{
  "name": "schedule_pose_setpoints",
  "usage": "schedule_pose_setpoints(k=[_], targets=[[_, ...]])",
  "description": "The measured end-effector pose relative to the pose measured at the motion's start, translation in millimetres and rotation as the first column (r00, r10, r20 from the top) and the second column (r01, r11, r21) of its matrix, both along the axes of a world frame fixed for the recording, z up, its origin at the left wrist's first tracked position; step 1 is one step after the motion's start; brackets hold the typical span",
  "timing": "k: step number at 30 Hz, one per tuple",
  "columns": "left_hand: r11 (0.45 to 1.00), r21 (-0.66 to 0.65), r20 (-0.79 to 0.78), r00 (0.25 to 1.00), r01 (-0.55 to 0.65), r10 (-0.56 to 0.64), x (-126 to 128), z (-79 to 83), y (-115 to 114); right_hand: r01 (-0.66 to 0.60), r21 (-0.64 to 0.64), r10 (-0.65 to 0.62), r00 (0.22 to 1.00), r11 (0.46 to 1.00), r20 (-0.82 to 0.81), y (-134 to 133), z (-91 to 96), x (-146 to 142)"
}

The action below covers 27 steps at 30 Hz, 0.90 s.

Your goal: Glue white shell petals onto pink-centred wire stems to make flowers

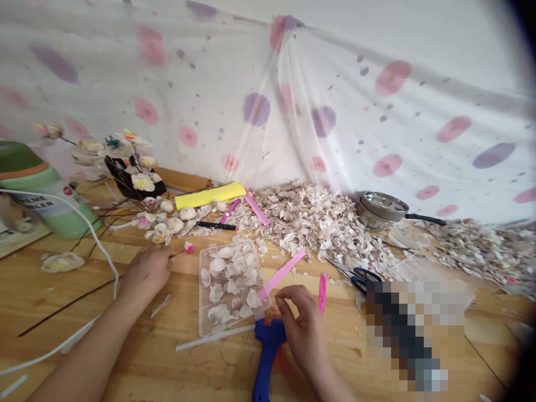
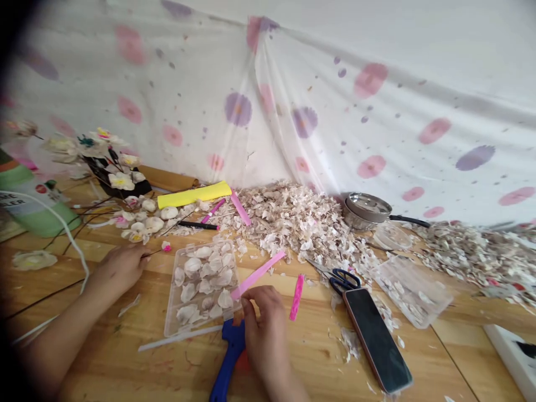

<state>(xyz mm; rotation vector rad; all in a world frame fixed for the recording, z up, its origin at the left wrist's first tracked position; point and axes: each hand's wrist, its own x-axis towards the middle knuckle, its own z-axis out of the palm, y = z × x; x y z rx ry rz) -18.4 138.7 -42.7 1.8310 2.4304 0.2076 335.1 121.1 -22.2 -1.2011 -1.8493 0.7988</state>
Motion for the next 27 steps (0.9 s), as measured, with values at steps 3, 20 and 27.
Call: schedule_pose_setpoints(k=[3, 20, 27], targets=[[1.0, -0.007, -0.057, 0.998, 0.007, -0.008, 2.2, 4.6, -1.3, -0.025, 0.014, 0.024, 0.998, 1.0, 0.063, 4.4, 3.5, -3.3], [0.739, 0.673, -0.109, 0.992, 0.023, 0.068, 56.8, 75.6, -39.7, -0.122, 0.029, 0.092, 0.865, 0.992, 0.492, -6.1, -5.4, -31.9], [0.427, 0.892, -0.113, 0.988, 0.147, -0.103, 97.6, 90.4, -62.1, -0.146, 0.054, 0.116, 0.92, 0.988, 0.375, -3.8, -9.6, -34.4]])
